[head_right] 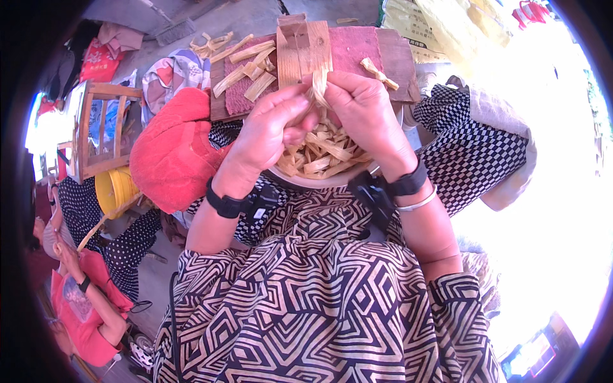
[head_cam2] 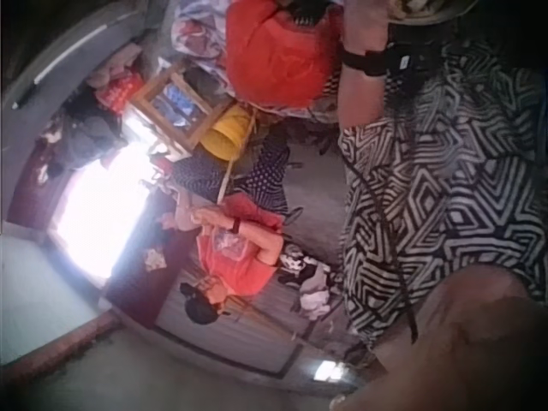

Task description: The person is shaping and rolling thin strips of bamboo or wood by hand using a small wooden jig on a floor-level workspace.

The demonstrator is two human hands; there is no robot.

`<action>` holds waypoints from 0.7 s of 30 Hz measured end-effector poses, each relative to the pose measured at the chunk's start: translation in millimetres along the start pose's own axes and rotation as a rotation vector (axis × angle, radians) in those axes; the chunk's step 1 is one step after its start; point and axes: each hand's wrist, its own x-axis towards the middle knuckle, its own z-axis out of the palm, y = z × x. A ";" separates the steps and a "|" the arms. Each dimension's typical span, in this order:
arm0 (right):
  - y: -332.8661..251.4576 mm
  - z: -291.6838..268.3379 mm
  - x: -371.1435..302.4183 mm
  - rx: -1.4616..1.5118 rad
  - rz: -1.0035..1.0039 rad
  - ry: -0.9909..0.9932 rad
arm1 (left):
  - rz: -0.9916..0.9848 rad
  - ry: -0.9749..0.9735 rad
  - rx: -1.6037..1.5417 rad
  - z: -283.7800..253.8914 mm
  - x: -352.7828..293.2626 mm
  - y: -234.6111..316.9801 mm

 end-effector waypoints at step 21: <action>20.6 2.8 -23.0 0.888 0.584 -0.101 | 0.846 0.237 1.268 -3.7 5.7 -33.4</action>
